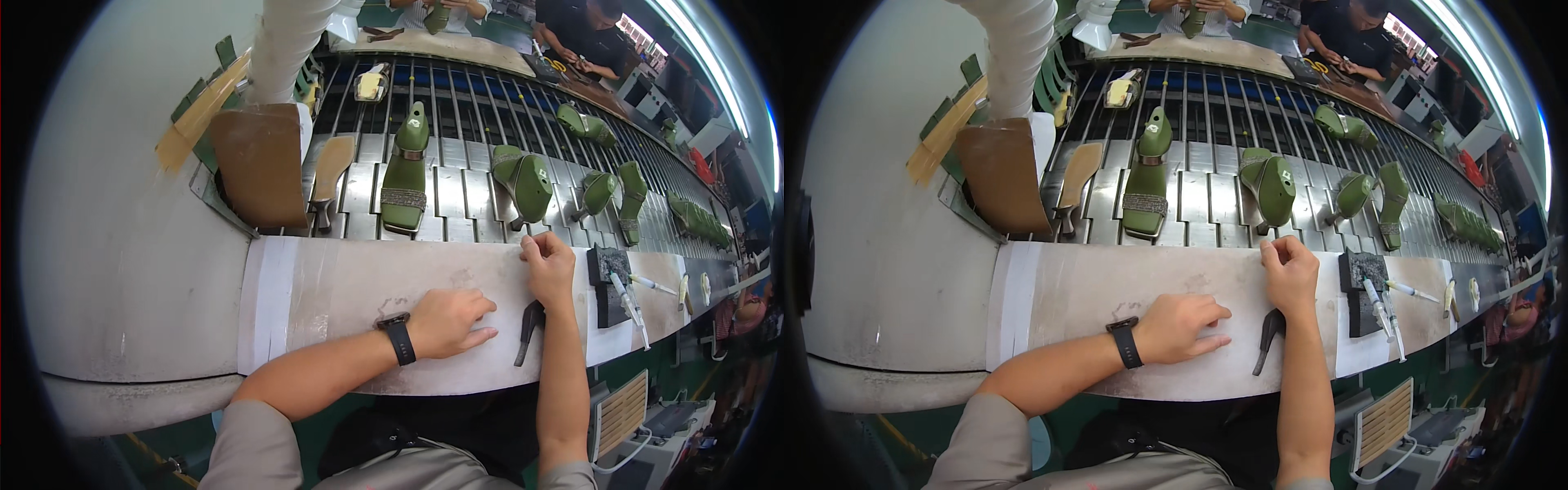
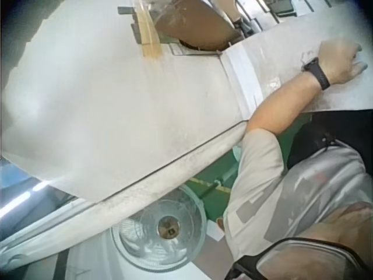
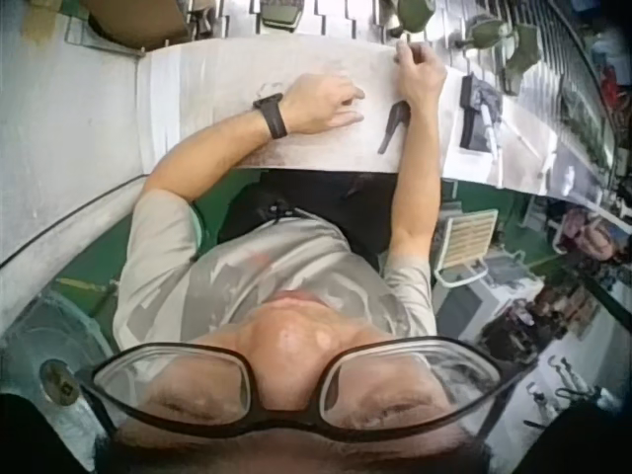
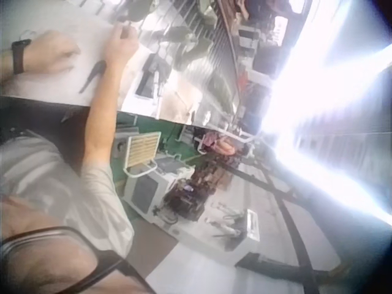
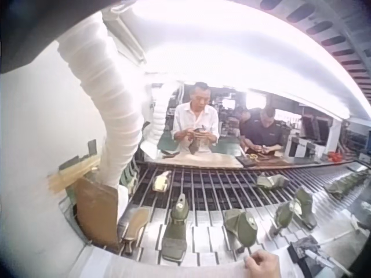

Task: The person assembles high-heel shoes along an assembly line by attaching outsoles onto lasted shoe uppers by hand, hammering the edges with a metal hammer, and placing the shoes onto a conveyor belt.

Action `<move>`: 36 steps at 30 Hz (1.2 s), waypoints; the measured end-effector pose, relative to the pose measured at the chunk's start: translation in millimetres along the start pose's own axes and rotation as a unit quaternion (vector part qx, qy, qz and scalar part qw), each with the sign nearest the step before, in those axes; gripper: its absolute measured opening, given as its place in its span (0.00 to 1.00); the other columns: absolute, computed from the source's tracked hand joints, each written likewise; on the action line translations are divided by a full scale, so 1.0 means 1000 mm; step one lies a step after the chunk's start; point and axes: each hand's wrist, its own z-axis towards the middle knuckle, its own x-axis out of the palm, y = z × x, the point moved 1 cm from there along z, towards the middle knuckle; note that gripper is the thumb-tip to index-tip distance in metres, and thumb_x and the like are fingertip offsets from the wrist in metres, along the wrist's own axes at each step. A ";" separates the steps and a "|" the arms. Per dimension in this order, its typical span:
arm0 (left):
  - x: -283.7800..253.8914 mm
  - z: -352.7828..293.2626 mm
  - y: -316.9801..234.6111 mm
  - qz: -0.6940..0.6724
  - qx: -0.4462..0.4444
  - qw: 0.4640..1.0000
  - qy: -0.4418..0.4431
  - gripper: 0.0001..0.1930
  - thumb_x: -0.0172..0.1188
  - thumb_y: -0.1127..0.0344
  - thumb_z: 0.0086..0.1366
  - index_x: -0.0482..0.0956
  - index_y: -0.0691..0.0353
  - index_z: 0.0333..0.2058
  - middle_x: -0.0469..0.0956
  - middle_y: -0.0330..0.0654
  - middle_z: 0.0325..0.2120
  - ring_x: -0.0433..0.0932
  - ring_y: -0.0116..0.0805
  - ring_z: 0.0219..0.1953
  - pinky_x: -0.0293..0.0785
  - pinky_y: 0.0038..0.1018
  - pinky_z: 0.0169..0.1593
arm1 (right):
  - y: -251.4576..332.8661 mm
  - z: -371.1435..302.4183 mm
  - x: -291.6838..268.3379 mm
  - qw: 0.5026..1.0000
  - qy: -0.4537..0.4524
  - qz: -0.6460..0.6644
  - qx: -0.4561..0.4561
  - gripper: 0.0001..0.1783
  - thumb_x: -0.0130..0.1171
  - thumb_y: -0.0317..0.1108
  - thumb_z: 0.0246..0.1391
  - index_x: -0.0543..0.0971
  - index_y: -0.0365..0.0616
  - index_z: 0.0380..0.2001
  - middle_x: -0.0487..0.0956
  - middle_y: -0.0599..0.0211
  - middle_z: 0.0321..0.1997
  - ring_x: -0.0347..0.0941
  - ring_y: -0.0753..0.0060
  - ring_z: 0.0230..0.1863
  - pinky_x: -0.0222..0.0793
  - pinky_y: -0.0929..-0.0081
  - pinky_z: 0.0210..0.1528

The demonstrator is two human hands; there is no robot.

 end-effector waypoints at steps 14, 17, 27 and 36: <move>-0.143 0.008 0.138 0.396 -0.353 0.848 -0.005 0.11 0.61 0.70 0.66 0.81 0.67 0.46 0.86 0.60 0.40 0.86 0.59 0.46 0.84 0.49 0.47 | 0.002 0.000 0.000 0.999 0.029 0.036 0.022 0.14 0.67 0.35 0.63 0.82 0.34 0.29 0.82 0.69 0.23 0.75 0.81 0.26 0.71 0.76 0.33; -0.141 0.020 0.121 0.423 -0.318 0.844 -0.089 0.08 0.56 0.72 0.67 0.83 0.64 0.42 0.86 0.58 0.31 0.87 0.60 0.38 0.83 0.51 0.44 | 0.004 -0.001 -0.003 0.997 0.028 0.064 0.025 0.14 0.67 0.35 0.63 0.82 0.34 0.28 0.82 0.69 0.23 0.76 0.80 0.26 0.71 0.77 0.33; -0.026 0.027 -0.050 0.120 -0.019 0.974 -0.190 0.21 0.65 0.75 0.63 0.79 0.62 0.55 0.85 0.51 0.33 0.85 0.50 0.32 0.81 0.41 0.35 | 0.033 -0.032 -0.015 0.888 0.290 0.352 -0.050 0.40 0.69 0.41 0.61 0.68 0.39 0.72 0.82 0.58 0.51 0.80 0.69 0.47 0.76 0.71 0.54; -0.096 0.103 0.043 -0.113 -0.065 0.923 -0.363 0.12 0.57 0.75 0.74 0.78 0.69 0.53 0.84 0.47 0.50 0.87 0.32 0.43 0.81 0.23 0.41 | 0.025 -0.026 -0.014 0.954 0.229 0.188 0.057 0.26 0.76 0.41 0.52 0.83 0.34 0.48 0.84 0.64 0.39 0.76 0.77 0.39 0.73 0.76 0.44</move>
